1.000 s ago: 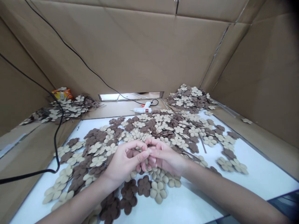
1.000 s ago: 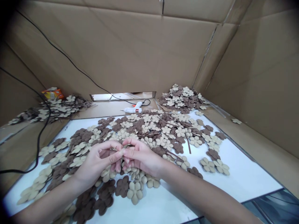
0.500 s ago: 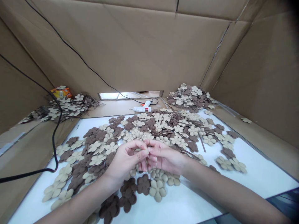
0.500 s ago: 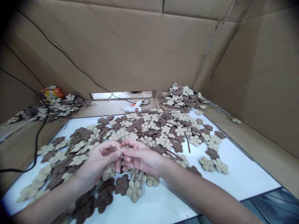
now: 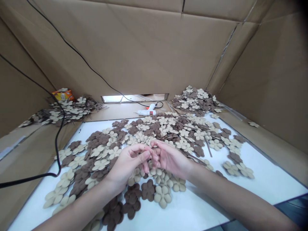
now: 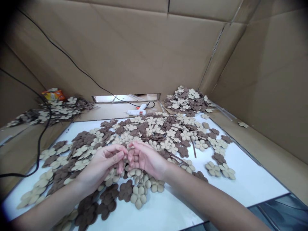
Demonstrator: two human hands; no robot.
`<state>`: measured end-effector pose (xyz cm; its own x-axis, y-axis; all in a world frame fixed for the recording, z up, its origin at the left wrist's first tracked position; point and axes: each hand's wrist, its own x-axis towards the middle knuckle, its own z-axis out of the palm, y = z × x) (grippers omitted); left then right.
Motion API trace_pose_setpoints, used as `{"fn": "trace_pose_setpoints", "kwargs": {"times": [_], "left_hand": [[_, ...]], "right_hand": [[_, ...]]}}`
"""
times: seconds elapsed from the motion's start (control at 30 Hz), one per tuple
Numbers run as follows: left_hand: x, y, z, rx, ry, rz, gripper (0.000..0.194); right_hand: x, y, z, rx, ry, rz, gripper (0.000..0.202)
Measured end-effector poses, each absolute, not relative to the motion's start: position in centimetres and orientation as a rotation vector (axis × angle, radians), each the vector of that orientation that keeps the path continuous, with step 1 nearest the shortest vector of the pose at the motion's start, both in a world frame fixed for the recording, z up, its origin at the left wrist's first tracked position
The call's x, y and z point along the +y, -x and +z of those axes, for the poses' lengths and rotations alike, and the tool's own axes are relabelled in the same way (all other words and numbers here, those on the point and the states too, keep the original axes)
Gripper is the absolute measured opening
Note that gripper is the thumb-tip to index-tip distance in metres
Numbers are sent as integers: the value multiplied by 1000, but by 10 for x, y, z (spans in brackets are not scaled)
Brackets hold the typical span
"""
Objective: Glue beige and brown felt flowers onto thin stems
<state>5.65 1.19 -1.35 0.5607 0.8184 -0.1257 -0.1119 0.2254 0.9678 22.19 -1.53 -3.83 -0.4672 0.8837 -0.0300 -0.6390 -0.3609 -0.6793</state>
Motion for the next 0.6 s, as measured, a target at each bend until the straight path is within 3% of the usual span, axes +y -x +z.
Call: {"fn": "trace_pose_setpoints", "kwargs": {"times": [0.37, 0.6], "left_hand": [[30, -43, -4, 1017, -1633, 1031, 20], [30, -39, -17, 757, -2401, 1240, 8]], "right_hand": [[-18, -221, -25, -638, 422, 1904, 45], [-22, -220, -20, -619, 341, 1976, 55]]}}
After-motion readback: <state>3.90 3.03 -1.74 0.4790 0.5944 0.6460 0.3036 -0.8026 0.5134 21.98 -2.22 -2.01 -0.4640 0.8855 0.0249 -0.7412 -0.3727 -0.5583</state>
